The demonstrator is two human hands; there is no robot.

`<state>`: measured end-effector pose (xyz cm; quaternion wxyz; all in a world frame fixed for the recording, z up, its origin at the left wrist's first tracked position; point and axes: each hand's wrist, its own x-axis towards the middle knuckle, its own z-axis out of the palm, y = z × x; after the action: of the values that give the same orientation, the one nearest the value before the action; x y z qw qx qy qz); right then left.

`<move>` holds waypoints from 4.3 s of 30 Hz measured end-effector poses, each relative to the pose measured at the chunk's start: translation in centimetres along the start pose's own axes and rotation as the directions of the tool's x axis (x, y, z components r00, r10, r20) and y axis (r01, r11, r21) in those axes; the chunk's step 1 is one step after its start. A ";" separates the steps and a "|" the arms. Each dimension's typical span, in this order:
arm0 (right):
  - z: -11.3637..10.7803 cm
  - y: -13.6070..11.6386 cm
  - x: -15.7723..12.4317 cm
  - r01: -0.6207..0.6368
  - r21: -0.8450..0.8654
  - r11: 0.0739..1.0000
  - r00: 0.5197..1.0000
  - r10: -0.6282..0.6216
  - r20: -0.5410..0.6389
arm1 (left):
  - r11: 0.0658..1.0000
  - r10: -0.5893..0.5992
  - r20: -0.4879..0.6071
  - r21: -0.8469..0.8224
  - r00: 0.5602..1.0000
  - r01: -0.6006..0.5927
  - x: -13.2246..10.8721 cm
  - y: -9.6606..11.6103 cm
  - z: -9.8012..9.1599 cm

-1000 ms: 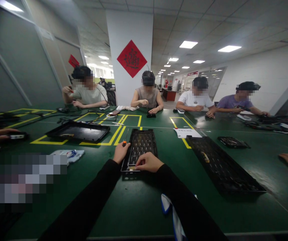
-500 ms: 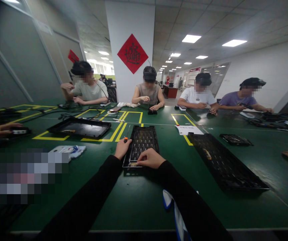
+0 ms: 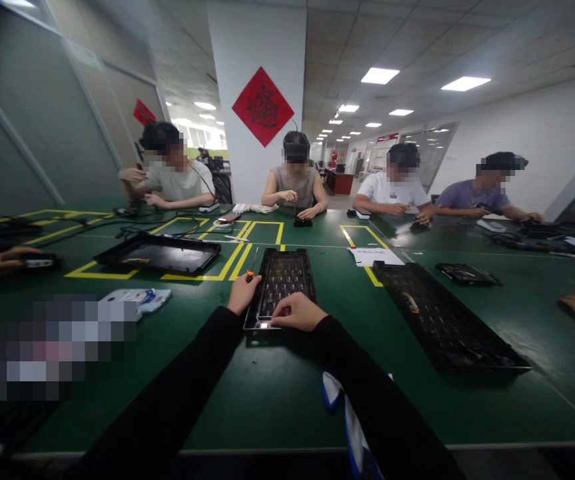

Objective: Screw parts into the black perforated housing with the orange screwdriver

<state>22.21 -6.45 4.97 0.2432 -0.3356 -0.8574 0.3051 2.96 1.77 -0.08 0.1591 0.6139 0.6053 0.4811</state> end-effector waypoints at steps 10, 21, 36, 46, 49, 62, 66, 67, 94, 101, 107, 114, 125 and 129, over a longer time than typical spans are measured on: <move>0.0 0.3 0.1 0.009 0.026 1.000 1.000 -0.009 0.017 | 1.000 0.001 -0.010 0.012 1.000 -0.001 0.0 0.1 0.0; 0.2 0.5 0.1 -0.038 0.078 0.996 0.999 0.035 0.038 | 1.000 -0.002 -0.008 0.019 1.000 0.002 0.1 -0.1 0.2; -0.2 -0.4 0.0 -0.010 0.000 1.000 0.999 0.010 0.036 | 1.000 -0.024 0.021 -0.002 0.999 0.024 -0.1 0.4 -0.2; 0.1 0.2 0.0 -0.007 -0.007 1.000 0.999 0.007 0.034 | 0.997 0.004 -0.004 0.076 1.000 -0.003 -0.1 0.6 -0.1; 0.1 0.4 0.0 -0.009 -0.010 1.000 0.999 0.009 0.030 | 0.996 0.016 0.007 0.088 1.000 -0.016 -0.1 0.4 0.0; 0.0 -0.1 -0.1 0.000 -0.020 1.000 1.000 0.000 0.021 | 0.990 0.045 -0.121 -0.130 0.992 -0.060 0.1 0.0 0.3; 0.0 0.0 -0.1 -0.006 -0.013 1.000 1.000 0.006 0.025 | 0.977 0.072 -0.103 -0.194 0.992 -0.091 0.2 0.1 0.3; 0.0 0.0 -0.1 -0.008 -0.015 1.000 1.000 0.009 0.027 | 0.977 0.081 -0.098 -0.191 0.992 -0.098 0.2 0.1 0.3; 0.0 0.0 -0.1 0.014 -0.019 1.000 1.000 -0.014 0.023 | 0.970 0.065 -0.017 -0.234 0.998 -0.067 0.6 -0.9 -1.1; 0.0 0.0 0.0 0.033 -0.033 0.999 0.999 -0.033 0.006 | 0.966 0.089 -0.122 -0.232 0.989 -0.115 1.1 -1.8 -0.1; 0.1 0.3 0.0 0.040 -0.005 0.999 0.999 -0.040 0.014 | 0.941 0.232 -0.070 -0.236 0.970 -0.242 1.1 -1.8 0.1; 0.1 0.2 0.0 0.035 0.009 0.999 0.999 -0.035 0.015 | 0.964 0.202 -0.136 -0.149 0.970 -0.222 0.8 -1.6 0.0; 0.1 0.4 0.0 0.045 -0.036 0.998 0.999 -0.044 0.020 | 0.967 0.111 -0.269 -0.194 0.957 -0.166 0.5 -0.6 -0.7; 0.0 0.2 0.0 0.020 -0.046 0.999 0.999 -0.019 0.027 | 0.964 0.081 -0.312 -0.215 0.947 -0.153 0.5 -0.5 -0.8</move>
<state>22.28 -6.38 4.82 0.2268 -0.3286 -0.8706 0.2874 1.94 2.02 0.07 0.1082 0.5453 0.5231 0.6461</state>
